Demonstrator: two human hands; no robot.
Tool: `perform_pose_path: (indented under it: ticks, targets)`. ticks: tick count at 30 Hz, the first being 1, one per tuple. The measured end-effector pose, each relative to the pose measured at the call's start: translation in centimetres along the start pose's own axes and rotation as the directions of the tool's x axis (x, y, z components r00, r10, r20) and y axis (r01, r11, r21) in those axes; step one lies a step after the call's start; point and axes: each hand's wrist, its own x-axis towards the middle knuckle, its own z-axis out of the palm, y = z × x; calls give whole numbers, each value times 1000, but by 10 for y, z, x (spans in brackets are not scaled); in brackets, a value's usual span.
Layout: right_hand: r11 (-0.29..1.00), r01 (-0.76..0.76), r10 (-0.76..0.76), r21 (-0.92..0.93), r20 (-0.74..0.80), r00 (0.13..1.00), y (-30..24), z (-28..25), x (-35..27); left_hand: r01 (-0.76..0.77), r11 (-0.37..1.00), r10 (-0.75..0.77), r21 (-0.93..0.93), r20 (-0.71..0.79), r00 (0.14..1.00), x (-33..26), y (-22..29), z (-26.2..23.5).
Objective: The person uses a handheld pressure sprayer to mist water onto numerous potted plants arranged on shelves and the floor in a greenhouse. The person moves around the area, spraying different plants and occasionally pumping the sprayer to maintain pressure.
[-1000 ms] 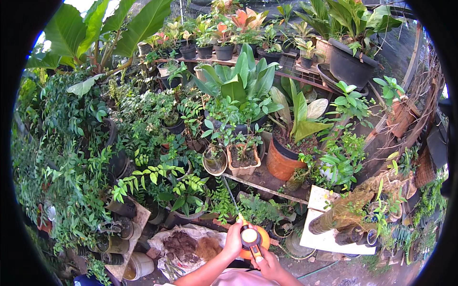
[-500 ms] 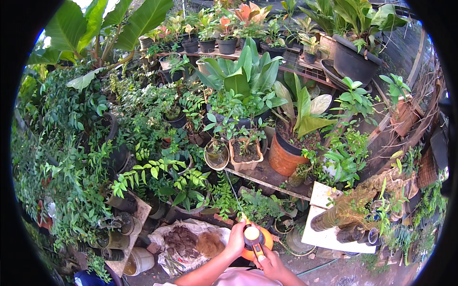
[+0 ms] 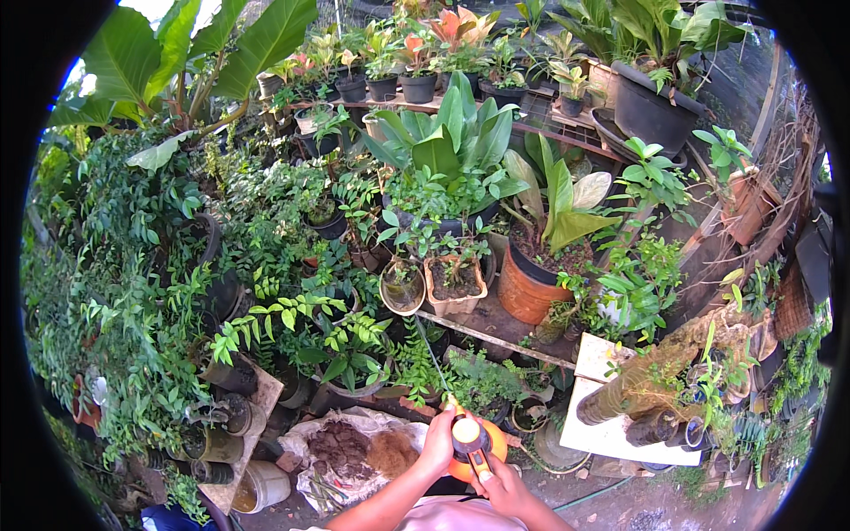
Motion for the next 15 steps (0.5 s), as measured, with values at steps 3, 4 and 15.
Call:
perform_pose_path:
  ticks: [3, 4, 15]
  targets:
    - [1000, -15, 15, 24, 3, 1000, 2, 1, -3, -40, 999, 40, -8, 20, 999, -3, -1, 0]
    - [1000, -5, 5, 28, 2, 1000, 3, 0, -5, -24, 1000, 24, -9, 1, 1000, -4, -2, 1]
    - [998, 19, -22, 57, 51, 998, 17, -17, -31, -60, 998, 60, 2, 13, 998, -23, -19, 22]
